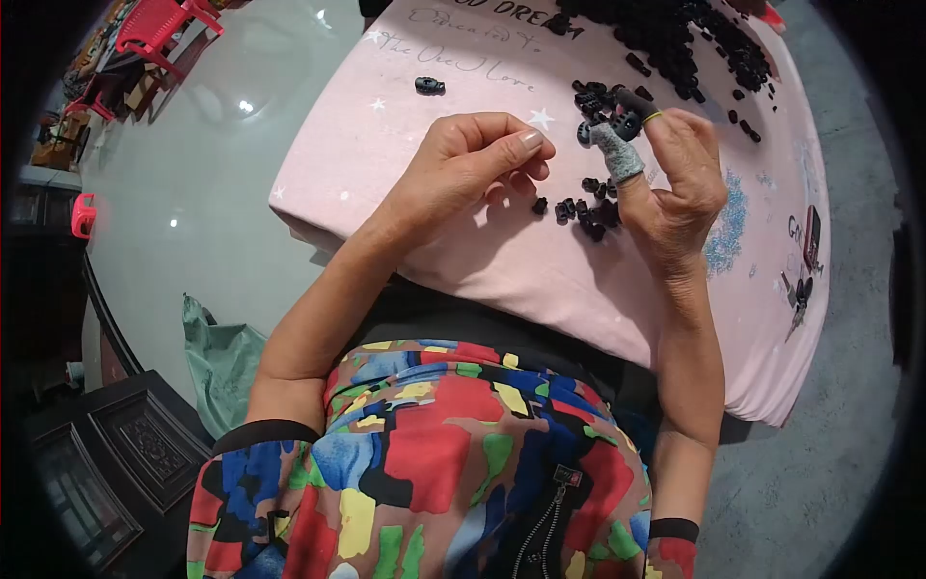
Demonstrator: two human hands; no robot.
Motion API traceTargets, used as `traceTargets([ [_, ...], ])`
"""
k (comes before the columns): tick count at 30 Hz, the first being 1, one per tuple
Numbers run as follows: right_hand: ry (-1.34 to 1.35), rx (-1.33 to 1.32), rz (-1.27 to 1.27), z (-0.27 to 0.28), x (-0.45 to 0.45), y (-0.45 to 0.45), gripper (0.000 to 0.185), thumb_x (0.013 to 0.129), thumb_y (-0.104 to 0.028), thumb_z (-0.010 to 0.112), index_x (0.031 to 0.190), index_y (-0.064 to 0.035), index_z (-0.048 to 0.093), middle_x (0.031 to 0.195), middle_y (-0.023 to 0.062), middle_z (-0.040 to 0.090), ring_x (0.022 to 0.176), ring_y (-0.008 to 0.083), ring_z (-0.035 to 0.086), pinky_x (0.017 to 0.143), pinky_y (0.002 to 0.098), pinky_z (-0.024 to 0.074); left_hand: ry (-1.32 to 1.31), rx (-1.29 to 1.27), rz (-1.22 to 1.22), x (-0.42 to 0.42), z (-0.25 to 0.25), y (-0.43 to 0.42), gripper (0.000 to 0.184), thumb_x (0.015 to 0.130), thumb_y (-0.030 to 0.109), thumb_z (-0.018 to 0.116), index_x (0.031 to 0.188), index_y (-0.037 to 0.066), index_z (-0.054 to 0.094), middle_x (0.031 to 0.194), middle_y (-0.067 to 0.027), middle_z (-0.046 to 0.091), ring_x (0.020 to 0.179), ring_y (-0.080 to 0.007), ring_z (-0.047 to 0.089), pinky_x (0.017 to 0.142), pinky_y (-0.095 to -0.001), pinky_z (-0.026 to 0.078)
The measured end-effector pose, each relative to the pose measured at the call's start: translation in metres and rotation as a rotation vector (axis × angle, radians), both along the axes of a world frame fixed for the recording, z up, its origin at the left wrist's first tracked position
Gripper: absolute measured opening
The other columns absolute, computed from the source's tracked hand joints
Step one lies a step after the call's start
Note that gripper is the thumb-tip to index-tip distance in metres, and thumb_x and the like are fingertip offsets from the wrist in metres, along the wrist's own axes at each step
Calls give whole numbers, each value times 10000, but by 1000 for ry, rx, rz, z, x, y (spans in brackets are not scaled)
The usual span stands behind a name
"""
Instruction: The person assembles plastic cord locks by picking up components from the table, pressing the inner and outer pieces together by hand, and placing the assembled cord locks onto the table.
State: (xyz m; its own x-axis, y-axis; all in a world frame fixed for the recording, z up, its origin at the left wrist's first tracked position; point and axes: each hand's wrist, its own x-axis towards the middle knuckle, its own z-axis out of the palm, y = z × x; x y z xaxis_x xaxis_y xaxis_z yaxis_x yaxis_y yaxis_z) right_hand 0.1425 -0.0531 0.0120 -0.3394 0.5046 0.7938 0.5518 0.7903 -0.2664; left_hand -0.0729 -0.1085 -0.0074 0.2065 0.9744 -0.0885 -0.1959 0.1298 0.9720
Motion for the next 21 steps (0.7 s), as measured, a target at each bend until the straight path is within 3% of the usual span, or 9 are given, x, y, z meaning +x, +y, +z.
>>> traceTargets([
  [2, -36, 118, 42, -1, -1, 2, 277, 645, -49, 775, 906, 7, 700, 852, 105, 697, 843, 289, 642, 806, 371, 512, 9, 6, 3, 0, 0, 1, 239, 1001, 265, 585, 1041, 57, 697, 860, 8, 679, 762, -34, 614, 617, -162, 425],
  [5, -41, 167, 23, -1, 0, 1, 273, 650, -50, 779, 903, 12, 699, 854, 102, 701, 846, 293, 642, 798, 372, 515, 20, 6, 8, 0, 0, 0, 240, 998, 269, 589, 1042, 59, 697, 863, 9, 683, 764, -31, 612, 620, -163, 426],
  [14, -26, 68, 66, 1, -4, -5, 290, 654, -51, 787, 925, 14, 711, 864, 116, 702, 836, 274, 640, 773, 348, 514, 38, 18, -6, 1, -3, 1, 233, 991, 271, 599, 1043, 68, 700, 871, 10, 692, 770, -26, 610, 628, -163, 423],
  [17, 112, -185, 53, -2, -7, -13, 253, 716, -39, 770, 959, 14, 722, 887, 93, 711, 839, 212, 642, 767, 322, 515, 40, 20, -9, 2, -1, 0, 233, 991, 273, 598, 1043, 68, 698, 876, 8, 690, 775, -26, 608, 631, -162, 424],
  [21, 556, -868, 358, 0, -8, -17, 200, 851, -109, 717, 1027, -15, 733, 967, 74, 727, 844, 114, 626, 731, 244, 482, 19, 34, -15, 1, -1, 1, 240, 997, 275, 588, 1046, 66, 696, 881, 1, 689, 781, -30, 610, 635, -164, 426],
])
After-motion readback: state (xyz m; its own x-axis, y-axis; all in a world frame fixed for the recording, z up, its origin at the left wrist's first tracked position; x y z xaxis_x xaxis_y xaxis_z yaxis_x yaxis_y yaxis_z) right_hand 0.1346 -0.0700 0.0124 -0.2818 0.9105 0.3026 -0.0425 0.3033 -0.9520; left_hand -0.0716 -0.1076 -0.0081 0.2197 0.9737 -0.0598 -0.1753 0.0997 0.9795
